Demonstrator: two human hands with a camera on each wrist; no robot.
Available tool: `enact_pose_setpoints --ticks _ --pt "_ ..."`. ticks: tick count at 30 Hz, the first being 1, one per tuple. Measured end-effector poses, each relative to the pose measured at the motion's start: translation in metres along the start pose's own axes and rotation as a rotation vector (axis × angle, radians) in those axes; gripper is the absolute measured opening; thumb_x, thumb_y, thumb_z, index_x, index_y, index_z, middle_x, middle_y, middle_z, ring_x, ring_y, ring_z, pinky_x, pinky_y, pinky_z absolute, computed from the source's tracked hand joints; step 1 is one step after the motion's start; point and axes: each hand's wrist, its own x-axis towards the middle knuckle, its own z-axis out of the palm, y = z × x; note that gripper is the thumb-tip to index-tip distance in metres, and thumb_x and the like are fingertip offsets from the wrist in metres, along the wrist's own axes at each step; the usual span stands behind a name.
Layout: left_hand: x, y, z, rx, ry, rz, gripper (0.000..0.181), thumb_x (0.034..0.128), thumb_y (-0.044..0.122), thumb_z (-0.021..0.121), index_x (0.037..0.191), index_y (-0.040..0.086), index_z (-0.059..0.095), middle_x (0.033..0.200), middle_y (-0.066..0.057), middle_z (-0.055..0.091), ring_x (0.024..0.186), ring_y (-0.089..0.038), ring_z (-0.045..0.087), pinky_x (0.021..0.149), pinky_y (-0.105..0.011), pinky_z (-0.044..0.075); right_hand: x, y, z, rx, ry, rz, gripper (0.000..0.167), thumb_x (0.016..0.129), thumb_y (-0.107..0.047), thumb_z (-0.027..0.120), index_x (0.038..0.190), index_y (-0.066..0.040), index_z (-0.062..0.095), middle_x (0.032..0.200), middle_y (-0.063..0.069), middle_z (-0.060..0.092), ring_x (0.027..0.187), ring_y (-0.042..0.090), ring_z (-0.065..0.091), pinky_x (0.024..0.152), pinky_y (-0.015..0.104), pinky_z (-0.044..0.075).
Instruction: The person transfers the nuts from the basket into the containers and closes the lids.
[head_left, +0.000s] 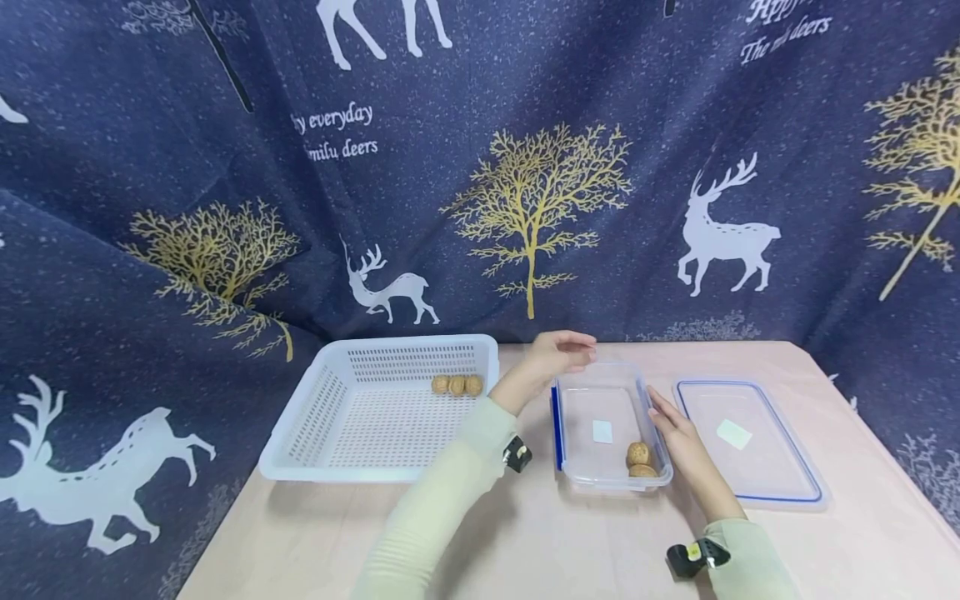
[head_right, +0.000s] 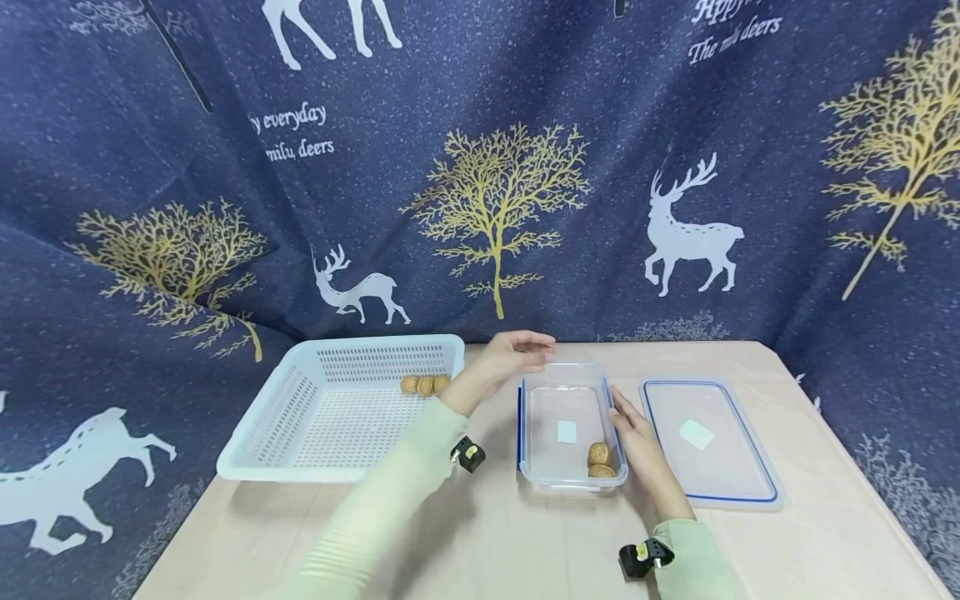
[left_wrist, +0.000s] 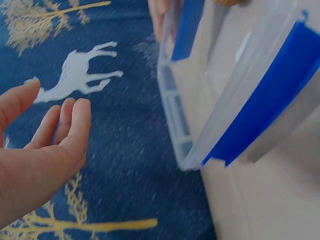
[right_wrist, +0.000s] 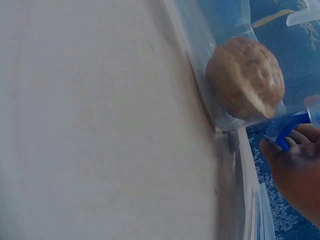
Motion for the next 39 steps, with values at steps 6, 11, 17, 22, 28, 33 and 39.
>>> enact_pose_setpoints --ticks 6,11,17,22,28,33,39 --pt "-0.003 0.012 -0.032 -0.013 0.011 0.03 0.034 0.0883 0.003 0.068 0.122 0.0 0.062 0.12 -0.015 0.064 0.112 -0.026 0.062 0.091 -0.029 0.053 0.001 0.0 0.0 -0.004 -0.003 0.014 0.056 0.105 -0.031 0.034 0.153 -0.008 0.016 0.158 0.021 0.009 0.143 0.046 0.005 0.112 0.064 0.008" --pt "-0.007 0.016 -0.061 -0.047 0.027 0.056 0.04 0.0887 0.004 0.068 0.127 0.0 0.059 0.124 -0.015 0.062 0.113 -0.025 0.061 0.093 -0.03 0.052 0.003 0.001 0.001 0.011 -0.002 0.01 0.056 0.105 -0.029 0.034 0.153 -0.006 0.017 0.157 0.022 0.011 0.142 0.047 0.009 0.112 0.064 0.009" --pt "-0.012 0.018 -0.093 -0.085 0.014 0.084 0.043 0.0907 0.004 0.065 0.132 0.0 0.054 0.131 -0.02 0.057 0.117 -0.026 0.058 0.095 -0.031 0.05 0.004 0.0 0.001 0.019 -0.001 -0.001 0.055 0.105 -0.029 0.034 0.153 -0.006 0.017 0.157 0.022 0.012 0.141 0.047 0.013 0.113 0.063 0.01" --pt "-0.014 0.014 -0.12 -0.055 -0.001 0.1 0.042 0.093 0.005 0.062 0.133 0.0 0.053 0.133 -0.022 0.054 0.116 -0.025 0.059 0.096 -0.031 0.05 0.003 0.0 0.001 0.015 -0.008 0.012 0.055 0.105 -0.029 0.034 0.153 -0.007 0.017 0.157 0.021 0.011 0.142 0.046 0.01 0.112 0.063 0.009" --pt "-0.014 0.001 -0.151 -0.067 0.033 0.085 0.042 0.0936 0.002 0.06 0.134 -0.005 0.05 0.131 -0.023 0.055 0.117 -0.027 0.058 0.098 -0.032 0.049 0.003 0.0 0.001 0.028 -0.011 0.011 0.055 0.105 -0.028 0.034 0.153 -0.007 0.016 0.158 0.021 0.011 0.142 0.045 0.009 0.113 0.062 0.008" --pt "-0.016 -0.016 -0.175 -0.113 0.018 0.095 0.041 0.0942 -0.002 0.056 0.134 -0.009 0.047 0.135 -0.029 0.048 0.123 -0.035 0.052 0.102 -0.036 0.045 0.002 0.0 0.0 0.032 -0.015 0.019 0.055 0.105 -0.028 0.034 0.154 -0.008 0.015 0.158 0.021 0.011 0.142 0.046 0.01 0.113 0.062 0.009" --pt "-0.02 -0.041 -0.202 -0.079 -0.02 0.098 0.044 0.0956 -0.001 0.055 0.136 -0.011 0.042 0.138 -0.031 0.044 0.118 -0.022 0.058 0.105 -0.035 0.042 0.001 0.0 -0.001 0.029 -0.012 0.016 0.055 0.105 -0.027 0.034 0.153 -0.007 0.016 0.157 0.021 0.011 0.142 0.046 0.011 0.113 0.062 0.009"
